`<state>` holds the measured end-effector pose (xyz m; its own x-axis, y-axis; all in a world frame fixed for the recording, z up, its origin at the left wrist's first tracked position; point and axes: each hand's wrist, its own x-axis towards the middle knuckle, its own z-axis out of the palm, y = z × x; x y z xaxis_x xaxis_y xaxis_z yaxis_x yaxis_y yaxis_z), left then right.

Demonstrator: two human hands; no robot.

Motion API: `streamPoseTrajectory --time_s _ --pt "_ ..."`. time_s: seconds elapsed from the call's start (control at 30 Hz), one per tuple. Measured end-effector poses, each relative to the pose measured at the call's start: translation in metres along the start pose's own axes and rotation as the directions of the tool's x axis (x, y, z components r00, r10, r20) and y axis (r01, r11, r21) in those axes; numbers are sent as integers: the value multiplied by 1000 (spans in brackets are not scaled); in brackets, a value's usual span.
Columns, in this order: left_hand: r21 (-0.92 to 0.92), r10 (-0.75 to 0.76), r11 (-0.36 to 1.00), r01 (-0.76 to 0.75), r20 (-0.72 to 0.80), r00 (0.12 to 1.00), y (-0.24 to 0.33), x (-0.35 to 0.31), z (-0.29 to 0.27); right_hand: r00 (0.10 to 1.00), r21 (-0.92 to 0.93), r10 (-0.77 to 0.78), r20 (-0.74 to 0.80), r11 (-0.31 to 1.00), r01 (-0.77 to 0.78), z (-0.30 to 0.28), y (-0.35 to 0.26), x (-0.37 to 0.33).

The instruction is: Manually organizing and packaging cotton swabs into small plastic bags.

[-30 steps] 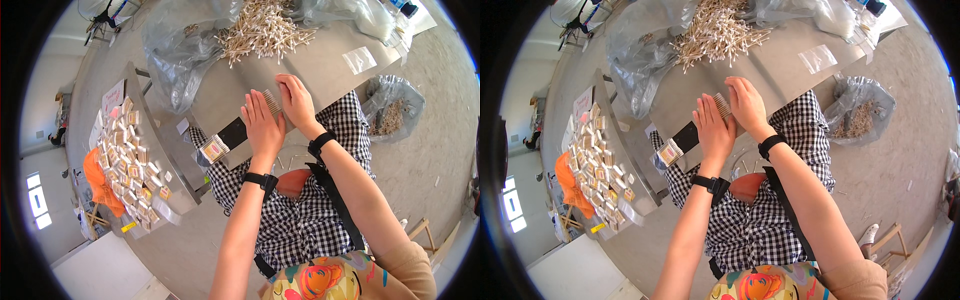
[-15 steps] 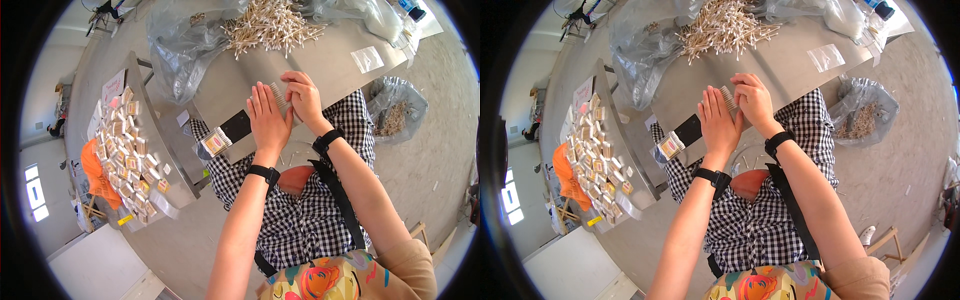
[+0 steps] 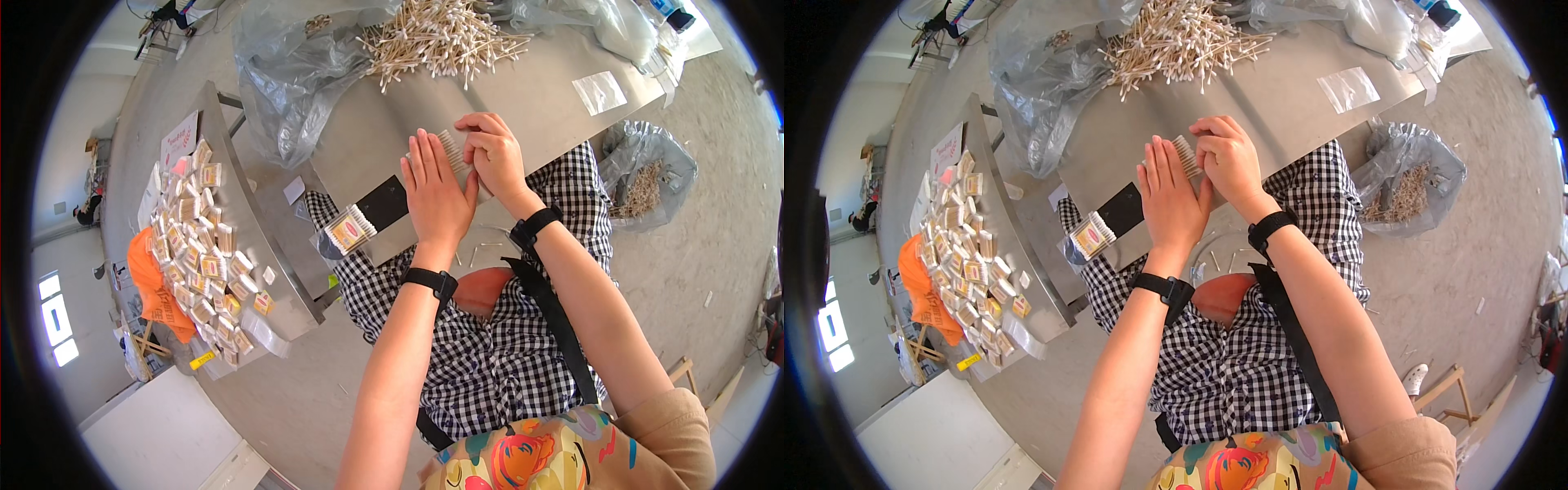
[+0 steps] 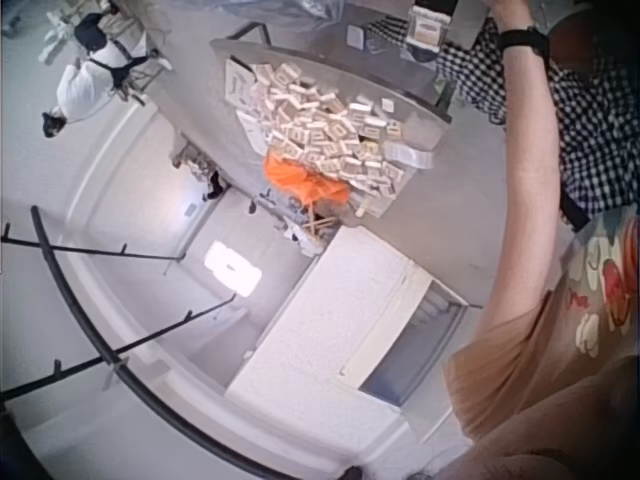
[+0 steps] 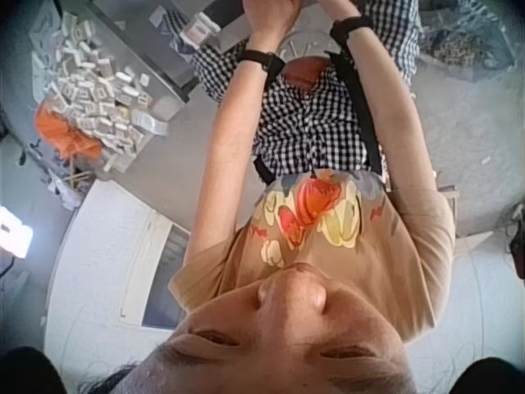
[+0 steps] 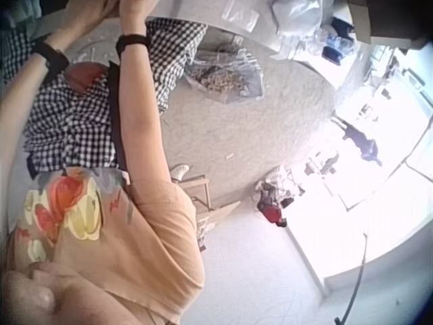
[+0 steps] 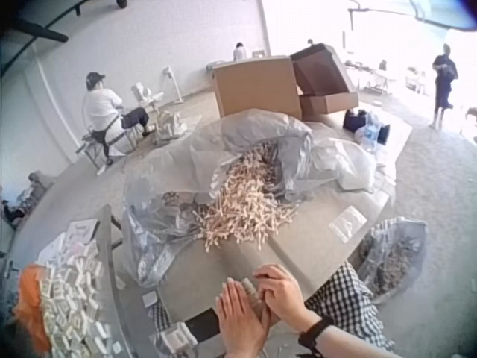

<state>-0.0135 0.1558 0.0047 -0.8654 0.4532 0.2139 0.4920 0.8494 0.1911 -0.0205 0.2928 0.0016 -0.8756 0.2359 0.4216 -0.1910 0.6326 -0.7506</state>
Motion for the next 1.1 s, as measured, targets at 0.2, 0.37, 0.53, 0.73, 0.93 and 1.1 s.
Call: streamPoseTrajectory --time_s 0.2,0.37,0.53,0.73,0.93,1.1 --pt "-4 0 1000 0 0 1000 1 1 0 1000 11 2 -15 1000 -2 -1 0 0" --pt "-14 -1 1000 1 -5 1000 1 2 1 994 60 88 -70 995 -83 1 2 1" --pt "7 3 1000 -3 -3 1000 1 1 1 997 18 47 -62 999 -46 1 2 0" --pt "-9 0 1000 0 -9 1000 1 1 1 997 13 42 -64 999 -41 2 2 0" --pt "-6 1 1000 -1 -11 1000 1 2 1 998 0 30 -61 1000 -30 1 2 1" --pt "-8 1 1000 -1 -16 1000 0 1 1 999 -23 39 -24 999 -39 0 0 0"
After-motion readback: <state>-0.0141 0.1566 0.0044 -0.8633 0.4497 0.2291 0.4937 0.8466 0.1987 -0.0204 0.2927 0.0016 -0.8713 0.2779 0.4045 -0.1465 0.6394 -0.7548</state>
